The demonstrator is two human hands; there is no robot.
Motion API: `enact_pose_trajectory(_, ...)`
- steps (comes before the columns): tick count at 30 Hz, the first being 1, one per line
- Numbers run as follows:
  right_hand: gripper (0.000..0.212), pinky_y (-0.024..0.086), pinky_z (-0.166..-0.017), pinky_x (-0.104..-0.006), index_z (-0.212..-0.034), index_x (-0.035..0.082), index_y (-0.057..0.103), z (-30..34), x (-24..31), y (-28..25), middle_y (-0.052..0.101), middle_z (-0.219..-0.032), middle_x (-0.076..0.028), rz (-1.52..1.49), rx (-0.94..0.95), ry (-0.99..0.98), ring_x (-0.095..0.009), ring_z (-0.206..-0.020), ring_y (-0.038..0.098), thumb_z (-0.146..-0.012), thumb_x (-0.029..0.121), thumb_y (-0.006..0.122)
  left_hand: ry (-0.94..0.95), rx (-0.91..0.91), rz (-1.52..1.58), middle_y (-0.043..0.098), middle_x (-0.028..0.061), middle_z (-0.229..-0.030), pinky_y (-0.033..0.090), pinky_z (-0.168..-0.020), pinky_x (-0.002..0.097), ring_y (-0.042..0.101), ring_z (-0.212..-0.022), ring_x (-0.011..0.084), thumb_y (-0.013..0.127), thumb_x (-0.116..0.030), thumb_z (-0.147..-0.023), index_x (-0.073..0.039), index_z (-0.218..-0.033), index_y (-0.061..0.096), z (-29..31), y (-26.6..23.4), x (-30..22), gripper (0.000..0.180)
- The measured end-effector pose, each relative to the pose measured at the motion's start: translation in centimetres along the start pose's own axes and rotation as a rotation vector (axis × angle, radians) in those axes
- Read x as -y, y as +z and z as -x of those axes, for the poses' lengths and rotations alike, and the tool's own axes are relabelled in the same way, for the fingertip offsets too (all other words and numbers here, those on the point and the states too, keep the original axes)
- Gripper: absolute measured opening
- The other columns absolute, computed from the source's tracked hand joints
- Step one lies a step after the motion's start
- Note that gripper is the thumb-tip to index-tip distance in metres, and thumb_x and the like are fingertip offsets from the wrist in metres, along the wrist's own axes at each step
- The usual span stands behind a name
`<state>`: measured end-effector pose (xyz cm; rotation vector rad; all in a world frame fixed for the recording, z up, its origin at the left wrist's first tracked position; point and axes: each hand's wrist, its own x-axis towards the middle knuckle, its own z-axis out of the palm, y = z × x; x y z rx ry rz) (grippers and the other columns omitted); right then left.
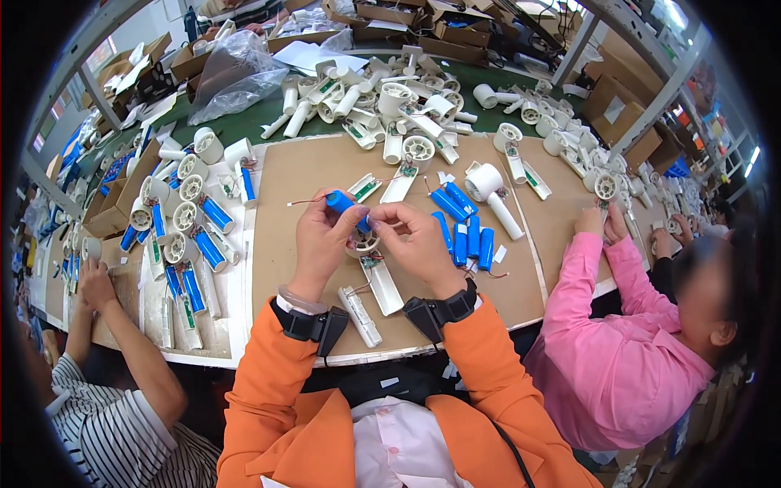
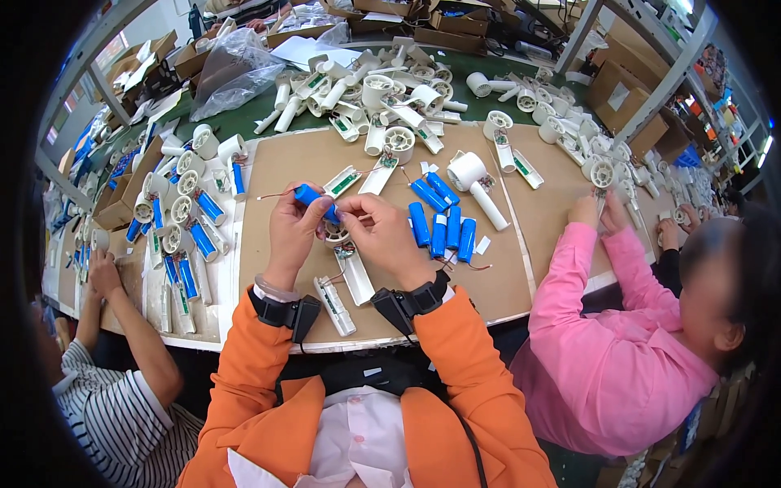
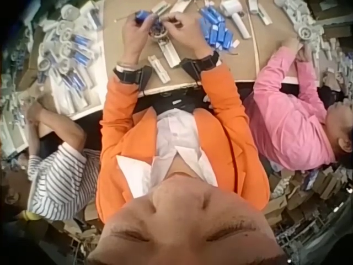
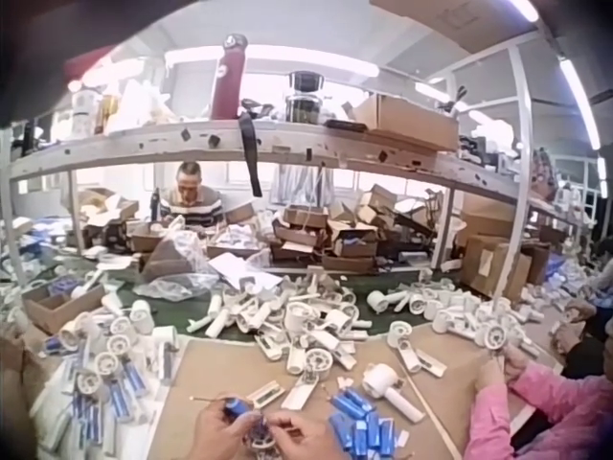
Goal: The person picks up a battery and a fan housing, inserts the battery into the housing, and connects the wires by hand. They then place the assembled unit onto the table.
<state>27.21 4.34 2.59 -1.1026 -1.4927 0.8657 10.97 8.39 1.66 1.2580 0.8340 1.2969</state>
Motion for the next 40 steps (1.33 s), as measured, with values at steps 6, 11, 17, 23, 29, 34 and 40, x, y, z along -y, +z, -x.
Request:
enact_pose_trajectory(6,0.017,0.056,-0.076,-0.0261,-0.108,0.0,0.067,0.0,-0.2,0.2,0.071,-0.098,-0.007,0.066,-0.031,-0.047,-0.013,-0.086,0.069,-0.092,0.005,0.066,0.021,-0.013,-0.067,0.062,0.0009,-0.085,0.045,-0.047,0.0183,0.055,-0.058,0.0048,0.07,-0.009,-0.092,-0.005,-0.105,0.057,0.2,0.3,-0.1,0.019)
enact_pose_trajectory(11,0.014,0.057,-0.075,-0.0269,-0.105,-0.001,0.067,0.1,0.0,0.4,0.069,-0.098,-0.008,0.14,-0.055,-0.09,-0.014,-0.084,0.069,-0.092,0.003,0.065,0.046,-0.019,-0.082,0.062,0.0007,-0.084,0.045,-0.048,0.0183,0.054,-0.059,0.0044,0.071,-0.011,-0.091,-0.005,-0.105,0.058,0.2,0.5,0.0,0.02)
enact_pose_trajectory(17,0.011,0.056,-0.073,-0.0272,-0.102,0.0,0.067,-0.2,-0.8,-0.4,0.068,-0.099,-0.008,0.214,-0.156,-0.059,-0.014,-0.081,0.068,-0.092,0.003,0.065,0.019,0.018,0.037,0.061,0.0001,-0.08,0.044,-0.046,0.019,0.053,-0.056,0.0044,0.073,-0.015,-0.091,-0.006,-0.104,0.059,0.4,0.6,-0.9,0.021)
enact_pose_trajectory(23,0.01,0.056,-0.071,-0.0267,-0.1,0.001,0.067,0.1,0.3,-0.5,0.068,-0.102,-0.008,0.114,-0.109,-0.128,-0.015,-0.083,0.067,-0.09,0.003,0.066,0.014,0.006,0.077,0.061,0.0011,-0.081,0.043,-0.046,0.019,0.053,-0.054,0.005,0.072,-0.015,-0.092,-0.005,-0.104,0.058,0.1,0.2,-0.5,0.021)
enact_pose_trajectory(29,0.01,0.055,-0.069,-0.0265,-0.099,0.001,0.067,0.3,0.3,0.1,0.067,-0.104,-0.007,0.149,-0.078,-0.184,-0.015,-0.086,0.066,-0.089,0.002,0.067,0.06,-0.014,0.044,0.062,0.0013,-0.082,0.044,-0.046,0.0181,0.054,-0.056,0.0044,0.073,-0.012,-0.09,-0.005,-0.104,0.058,0.3,0.6,-0.4,0.021)
enact_pose_trajectory(34,0.009,0.055,-0.068,-0.0263,-0.098,0.0,0.067,0.3,0.3,0.4,0.066,-0.103,-0.007,0.14,-0.097,-0.148,-0.015,-0.085,0.066,-0.089,0.002,0.067,0.073,0.009,-0.029,0.064,0.0035,-0.094,0.048,-0.049,0.0185,0.057,-0.063,0.0055,0.07,-0.008,-0.091,-0.005,-0.107,0.057,0.5,0.6,-0.3,0.02)
enact_pose_trajectory(40,0.01,0.055,-0.066,-0.0254,-0.101,0.001,0.066,0.5,0.1,0.8,0.066,-0.103,-0.009,0.192,-0.141,-0.146,-0.015,-0.083,0.066,-0.09,0.001,0.064,0.079,0.014,-0.075,0.065,0.0034,-0.095,0.049,-0.051,0.0182,0.059,-0.066,0.0063,0.072,-0.008,-0.09,-0.006,-0.109,0.058,0.7,0.9,-0.4,0.024)
